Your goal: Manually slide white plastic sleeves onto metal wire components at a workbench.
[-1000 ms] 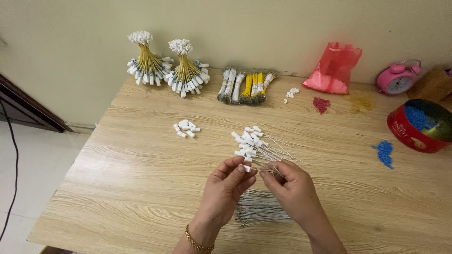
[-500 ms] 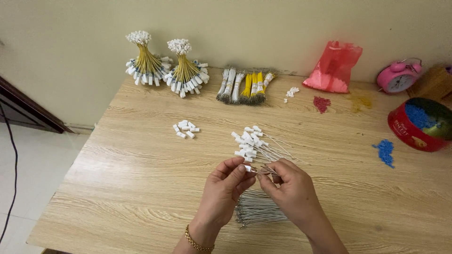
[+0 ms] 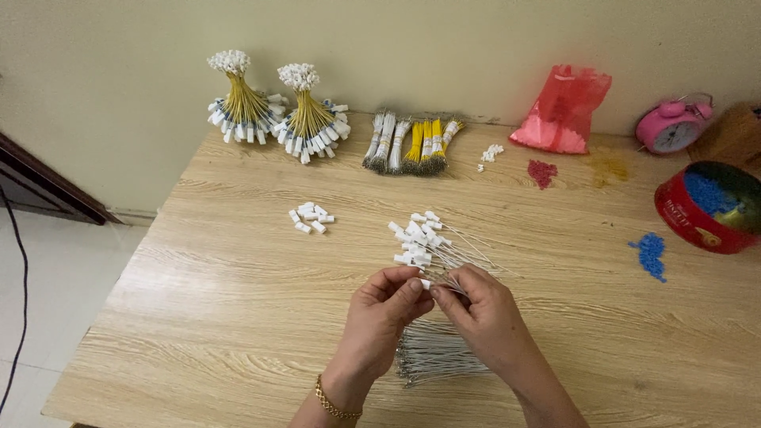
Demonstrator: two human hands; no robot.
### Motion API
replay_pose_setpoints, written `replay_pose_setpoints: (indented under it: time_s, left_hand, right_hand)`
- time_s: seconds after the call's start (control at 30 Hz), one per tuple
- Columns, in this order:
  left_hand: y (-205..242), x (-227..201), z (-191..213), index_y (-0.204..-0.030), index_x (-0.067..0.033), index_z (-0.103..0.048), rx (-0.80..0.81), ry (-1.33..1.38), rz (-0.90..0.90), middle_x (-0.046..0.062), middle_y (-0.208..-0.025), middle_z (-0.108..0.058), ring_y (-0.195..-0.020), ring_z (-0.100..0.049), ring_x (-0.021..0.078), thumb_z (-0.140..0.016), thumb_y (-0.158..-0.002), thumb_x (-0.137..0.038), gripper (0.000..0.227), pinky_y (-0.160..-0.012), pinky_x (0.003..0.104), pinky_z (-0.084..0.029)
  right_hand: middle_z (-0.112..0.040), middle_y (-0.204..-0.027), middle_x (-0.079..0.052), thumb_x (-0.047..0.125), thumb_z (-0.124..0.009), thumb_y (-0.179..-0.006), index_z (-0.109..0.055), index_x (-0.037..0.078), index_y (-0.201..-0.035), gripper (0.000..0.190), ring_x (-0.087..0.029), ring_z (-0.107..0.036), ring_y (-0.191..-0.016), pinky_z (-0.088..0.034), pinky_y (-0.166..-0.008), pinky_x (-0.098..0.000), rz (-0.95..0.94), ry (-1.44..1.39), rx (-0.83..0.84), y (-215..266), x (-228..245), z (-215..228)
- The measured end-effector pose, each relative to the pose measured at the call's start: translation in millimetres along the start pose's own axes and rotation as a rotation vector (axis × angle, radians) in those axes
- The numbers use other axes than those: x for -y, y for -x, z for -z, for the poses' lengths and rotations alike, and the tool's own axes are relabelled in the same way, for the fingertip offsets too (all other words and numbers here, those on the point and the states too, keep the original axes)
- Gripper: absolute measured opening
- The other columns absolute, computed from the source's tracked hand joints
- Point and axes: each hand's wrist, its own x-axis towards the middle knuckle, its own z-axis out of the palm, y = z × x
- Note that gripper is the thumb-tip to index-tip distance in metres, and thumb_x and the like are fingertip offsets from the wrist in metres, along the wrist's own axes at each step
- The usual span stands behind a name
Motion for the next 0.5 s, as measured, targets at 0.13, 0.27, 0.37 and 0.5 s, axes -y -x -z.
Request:
replay_pose_setpoints:
  time_s: [0.13, 0.27, 0.37, 0.5]
  left_hand:
    - [-11, 7, 0, -0.109, 0.0009, -0.066, -0.054, -0.076, -0.070, 0.010, -0.101, -0.072, -0.089, -0.072, 0.0180, -0.068, -0.093, -0.004, 0.017, -0.084, 0.034, -0.064]
    - [-25, 10, 10, -0.111, 0.0011, -0.067, -0.022, -0.113, -0.037, 0.010, -0.099, -0.071, -0.086, -0.070, 0.0180, -0.068, -0.095, -0.005, 0.017, -0.083, 0.033, -0.064]
    - [-36, -7, 12, -0.112, 0.0004, -0.068, 0.037, -0.181, -0.014, 0.010, -0.099, -0.072, -0.087, -0.071, 0.0180, -0.068, -0.096, -0.006, 0.018, -0.081, 0.031, -0.064]
    - [-40, -66, 14, -0.116, -0.0120, -0.071, -0.269, -1.317, -0.489, 0.010, -0.110, -0.070, -0.095, -0.069, 0.0261, -0.075, -0.087, -0.015, 0.030, -0.080, 0.037, -0.061]
  right_hand:
    - [-0.065, -0.079, -0.006, 0.016, -0.073, -0.088, -0.069, 0.002, -0.093, 0.015, -0.014, -0.063, -0.069, -0.051, -0.062, -0.0308, 0.165, 0.034, -0.027, -10, -24, -1]
    - [-0.065, -0.076, -0.008, 0.019, -0.076, -0.087, -0.069, 0.002, -0.087, 0.019, -0.018, -0.064, -0.068, -0.051, -0.063, -0.0337, 0.074, 0.084, 0.000, -21, -30, -2]
    - [-0.065, -0.078, -0.008, 0.023, -0.076, -0.088, -0.072, 0.003, -0.090, 0.021, -0.021, -0.065, -0.070, -0.052, -0.066, -0.0357, -0.036, 0.146, 0.056, -33, -38, -5]
    - [-0.066, -0.091, -0.007, 0.021, -0.065, -0.094, -0.074, 0.006, -0.107, 0.022, -0.021, -0.068, -0.078, -0.054, -0.072, -0.0360, -0.116, 0.209, 0.147, -51, -53, -4]
